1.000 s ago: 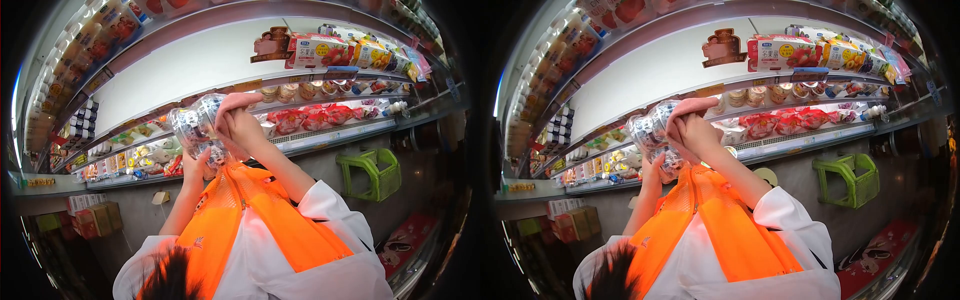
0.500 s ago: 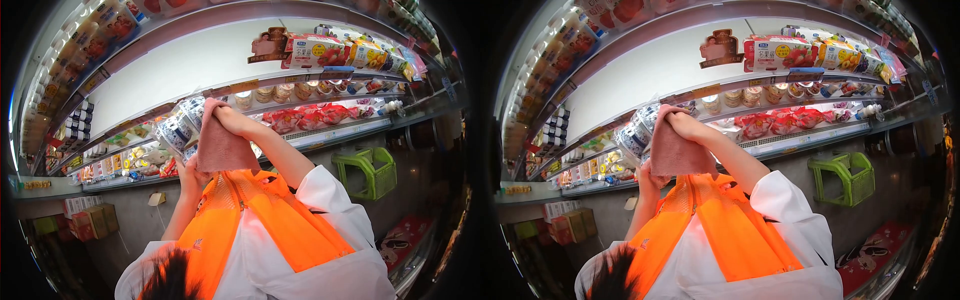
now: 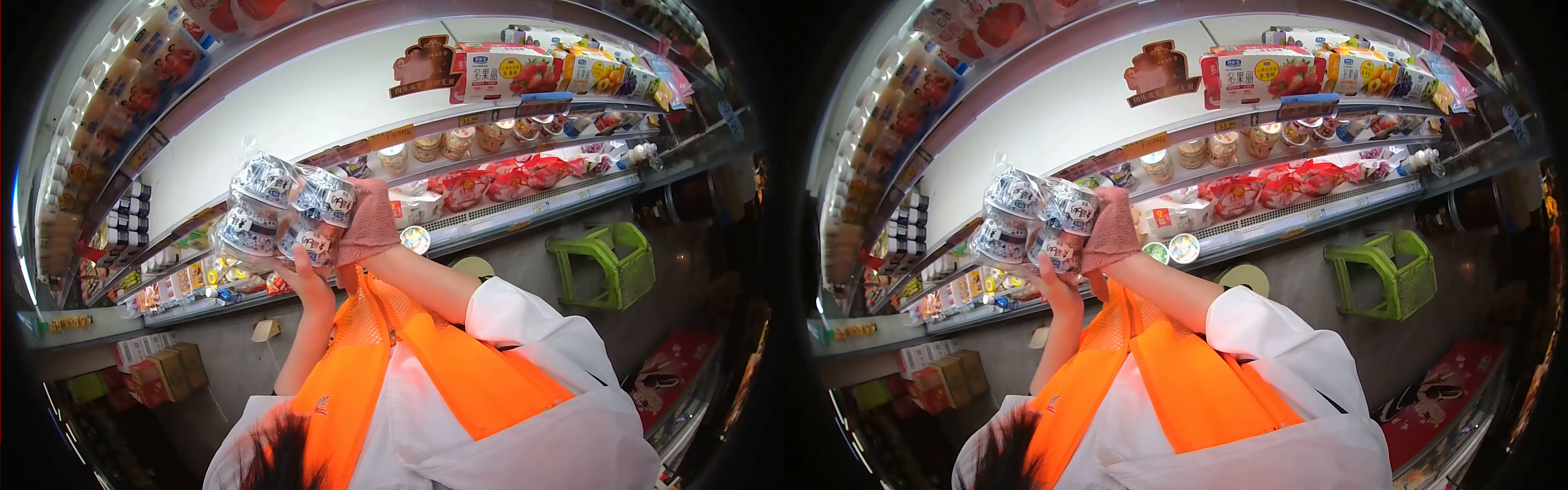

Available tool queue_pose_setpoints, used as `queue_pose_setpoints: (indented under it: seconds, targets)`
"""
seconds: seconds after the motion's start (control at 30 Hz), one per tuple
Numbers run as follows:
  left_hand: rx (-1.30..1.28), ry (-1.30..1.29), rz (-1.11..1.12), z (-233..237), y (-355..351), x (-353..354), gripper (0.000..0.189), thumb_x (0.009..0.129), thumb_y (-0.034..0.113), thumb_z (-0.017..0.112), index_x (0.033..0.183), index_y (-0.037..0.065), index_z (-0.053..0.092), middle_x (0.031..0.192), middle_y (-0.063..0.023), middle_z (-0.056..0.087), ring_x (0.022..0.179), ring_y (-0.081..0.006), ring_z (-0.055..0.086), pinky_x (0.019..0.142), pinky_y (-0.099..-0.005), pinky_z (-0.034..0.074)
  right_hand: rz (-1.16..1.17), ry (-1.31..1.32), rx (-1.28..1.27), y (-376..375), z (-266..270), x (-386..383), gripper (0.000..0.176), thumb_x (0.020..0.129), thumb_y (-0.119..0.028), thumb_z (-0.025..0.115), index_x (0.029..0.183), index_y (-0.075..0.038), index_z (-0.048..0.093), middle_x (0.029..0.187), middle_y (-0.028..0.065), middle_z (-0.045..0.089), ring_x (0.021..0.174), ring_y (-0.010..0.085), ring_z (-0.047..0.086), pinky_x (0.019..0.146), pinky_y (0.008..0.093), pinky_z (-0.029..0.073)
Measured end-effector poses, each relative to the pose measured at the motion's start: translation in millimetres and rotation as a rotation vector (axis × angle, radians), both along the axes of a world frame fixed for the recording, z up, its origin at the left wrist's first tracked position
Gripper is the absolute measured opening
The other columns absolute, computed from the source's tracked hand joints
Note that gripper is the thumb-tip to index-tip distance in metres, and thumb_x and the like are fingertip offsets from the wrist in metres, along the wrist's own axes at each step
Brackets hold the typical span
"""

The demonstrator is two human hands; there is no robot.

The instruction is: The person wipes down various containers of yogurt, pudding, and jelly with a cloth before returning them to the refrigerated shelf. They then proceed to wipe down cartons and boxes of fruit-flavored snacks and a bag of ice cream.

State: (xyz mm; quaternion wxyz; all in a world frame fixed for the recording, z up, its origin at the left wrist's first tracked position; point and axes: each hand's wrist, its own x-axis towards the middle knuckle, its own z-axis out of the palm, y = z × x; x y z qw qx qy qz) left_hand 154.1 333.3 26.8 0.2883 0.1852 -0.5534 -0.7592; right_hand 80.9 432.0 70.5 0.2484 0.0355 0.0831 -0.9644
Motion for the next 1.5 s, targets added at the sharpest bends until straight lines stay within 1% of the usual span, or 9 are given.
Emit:
queue_pose_setpoints:
  seconds: [0.2,0.3,0.43,0.5,0.57,0.67,0.8,0.93,1.5]
  targets:
    - [-0.294,-0.097,0.024,-10.0,0.3,-14.2,0.068,0.09,0.029,0.052,0.14,0.003,0.015,0.138,-0.0131,0.03,0.123,-0.0234,0.034,0.104,-0.0346,0.026,-0.156,0.227,0.499,-32.8,-29.6,13.2,0.054,0.088,-0.037,0.046,0.119,0.004,0.032,0.116,0.0206,0.036,0.108,0.0301,0.04,0.096,0.0391,0.031]
    - [0.292,0.026,-0.183,-34.0,-14.3,-20.0,0.055,0.096,0.038,0.037,0.138,0.005,0.024,0.134,-0.01,0.036,0.122,-0.0203,0.037,0.104,-0.033,0.028,-0.427,0.452,1.302,-45.6,-53.8,16.3,0.069,0.084,-0.033,0.055,0.124,0.011,0.02,0.126,0.0315,0.029,0.115,0.0429,0.036,0.098,0.042,0.03]
    - [0.319,-0.031,-0.24,-27.0,-19.3,-17.7,0.047,0.092,0.019,0.049,0.134,0.004,0.034,0.127,-0.0082,0.046,0.116,-0.0171,0.046,0.096,-0.0296,0.037,-0.557,0.736,1.529,-19.4,-43.9,0.7,0.061,0.078,-0.029,0.063,0.119,0.006,0.034,0.118,0.0297,0.036,0.11,0.045,0.037,0.095,0.0466,0.031]
    - [-0.174,-0.213,-0.163,-7.3,-6.7,-5.6,0.063,0.084,0.018,0.058,0.136,0.001,0.026,0.132,-0.0114,0.04,0.12,-0.0207,0.041,0.1,-0.0328,0.034,-0.489,0.96,1.683,-4.5,-35.7,-17.7,0.047,0.077,-0.028,0.064,0.111,0.001,0.048,0.109,0.0222,0.049,0.102,0.0401,0.048,0.088,0.0436,0.039]
    - [-0.082,-0.176,-0.252,-2.6,-8.0,1.1,0.078,0.076,0.012,0.068,0.136,0.0,0.019,0.134,-0.013,0.033,0.122,-0.0234,0.038,0.102,-0.0356,0.032,-0.127,0.944,1.689,10.9,-8.9,-26.5,0.048,0.079,-0.03,0.063,0.112,0.001,0.049,0.106,0.021,0.054,0.1,0.0387,0.052,0.086,0.0417,0.042]
    - [-0.317,-0.214,-0.397,-5.5,-14.5,6.4,0.082,0.072,0.016,0.07,0.135,-0.001,0.02,0.132,-0.015,0.035,0.122,-0.0227,0.037,0.102,-0.0358,0.031,-0.495,1.059,1.503,14.1,-26.6,-44.9,0.046,0.08,-0.034,0.06,0.106,0.003,0.052,0.103,0.0222,0.056,0.095,0.037,0.056,0.081,0.0414,0.046]
    - [-0.418,-0.289,-0.609,23.6,-13.8,9.8,0.082,0.067,0.021,0.072,0.132,0.0,0.027,0.124,-0.014,0.043,0.114,-0.023,0.045,0.098,-0.0353,0.035,-0.079,0.861,1.283,35.6,-7.1,-64.4,0.036,0.082,-0.031,0.058,0.098,0.001,0.058,0.085,0.0194,0.063,0.085,0.037,0.06,0.075,0.0372,0.046]
    - [-0.575,-0.348,-0.702,39.8,-20.6,9.5,0.085,0.064,0.023,0.076,0.131,0.0,0.029,0.117,-0.0119,0.049,0.108,-0.0219,0.051,0.093,-0.0343,0.041,0.13,1.274,1.49,51.4,7.8,-62.0,0.033,0.086,-0.029,0.05,0.094,0.001,0.059,0.088,0.0198,0.062,0.084,0.0391,0.058,0.072,0.0406,0.046]
    - [-0.824,-0.693,-0.703,43.8,-14.6,-1.9,0.072,0.056,0.031,0.071,0.118,0.003,0.045,0.1,-0.0158,0.061,0.091,-0.0284,0.061,0.079,-0.0347,0.049,-0.479,1.747,1.847,17.7,-14.1,-2.4,0.033,0.076,-0.022,0.06,0.105,-0.008,0.062,0.12,0.0142,0.049,0.111,0.0356,0.045,0.092,0.0461,0.038]
